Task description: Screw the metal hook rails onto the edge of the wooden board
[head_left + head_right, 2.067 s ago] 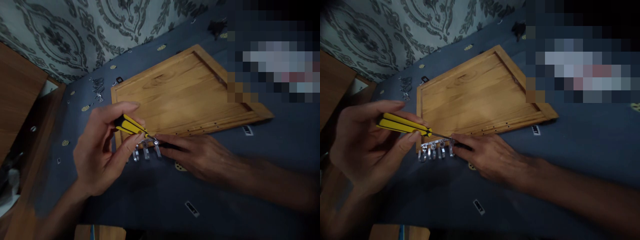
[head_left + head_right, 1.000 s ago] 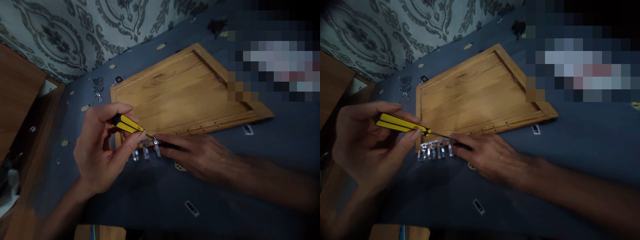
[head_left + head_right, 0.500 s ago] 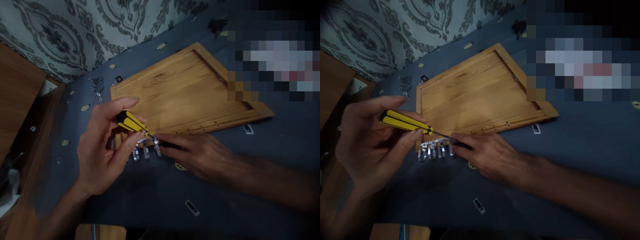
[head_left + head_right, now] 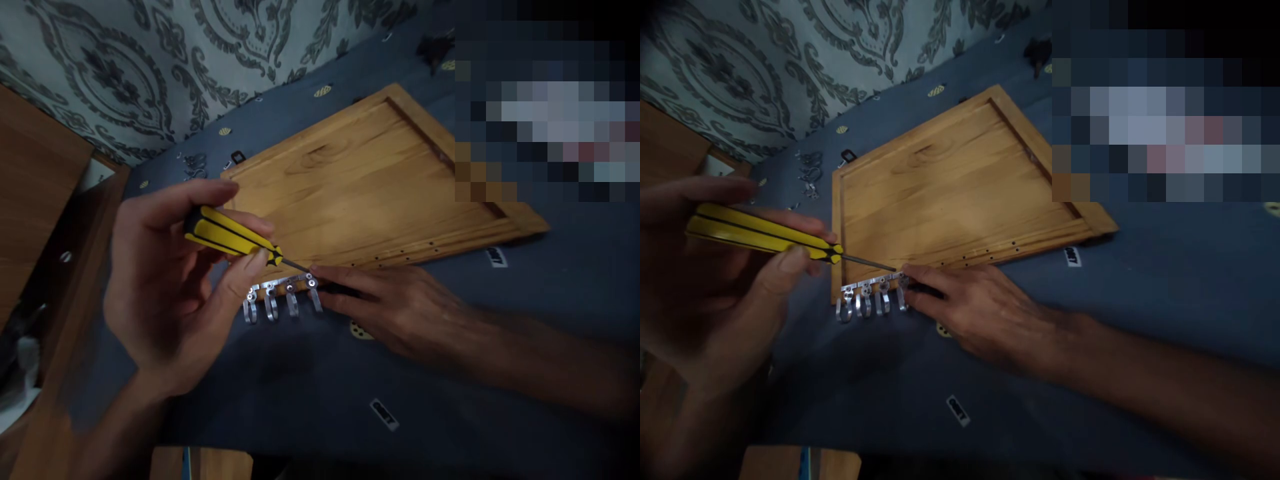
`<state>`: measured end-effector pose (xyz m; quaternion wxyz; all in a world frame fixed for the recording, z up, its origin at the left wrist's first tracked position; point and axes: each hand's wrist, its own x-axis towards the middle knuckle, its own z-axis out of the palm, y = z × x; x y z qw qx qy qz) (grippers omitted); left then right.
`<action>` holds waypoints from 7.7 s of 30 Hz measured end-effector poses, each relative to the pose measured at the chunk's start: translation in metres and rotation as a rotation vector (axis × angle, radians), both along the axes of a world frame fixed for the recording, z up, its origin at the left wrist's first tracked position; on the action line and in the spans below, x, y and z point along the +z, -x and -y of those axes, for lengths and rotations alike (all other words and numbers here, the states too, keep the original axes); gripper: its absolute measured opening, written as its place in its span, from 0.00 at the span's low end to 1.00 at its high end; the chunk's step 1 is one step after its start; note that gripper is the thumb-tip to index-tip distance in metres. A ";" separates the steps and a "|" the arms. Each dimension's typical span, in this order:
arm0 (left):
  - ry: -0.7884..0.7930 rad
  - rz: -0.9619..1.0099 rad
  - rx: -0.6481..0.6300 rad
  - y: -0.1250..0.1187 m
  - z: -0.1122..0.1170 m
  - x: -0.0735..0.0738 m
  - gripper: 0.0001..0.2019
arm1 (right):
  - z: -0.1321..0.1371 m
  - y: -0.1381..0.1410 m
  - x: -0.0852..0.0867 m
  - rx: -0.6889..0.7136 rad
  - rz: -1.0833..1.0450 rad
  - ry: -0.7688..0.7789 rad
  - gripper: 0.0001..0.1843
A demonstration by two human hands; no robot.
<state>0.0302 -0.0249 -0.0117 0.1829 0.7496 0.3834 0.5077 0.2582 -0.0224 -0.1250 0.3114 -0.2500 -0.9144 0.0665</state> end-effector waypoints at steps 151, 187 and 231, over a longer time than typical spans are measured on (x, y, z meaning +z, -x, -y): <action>-0.062 -0.270 0.027 0.007 0.005 0.001 0.26 | 0.000 0.002 -0.001 -0.015 0.030 -0.065 0.28; -0.014 -0.333 0.022 0.006 0.007 0.002 0.25 | 0.000 0.000 0.003 -0.015 0.090 -0.041 0.28; -0.238 -0.504 -0.070 0.002 -0.005 0.011 0.25 | -0.001 0.003 -0.003 -0.042 0.086 -0.031 0.29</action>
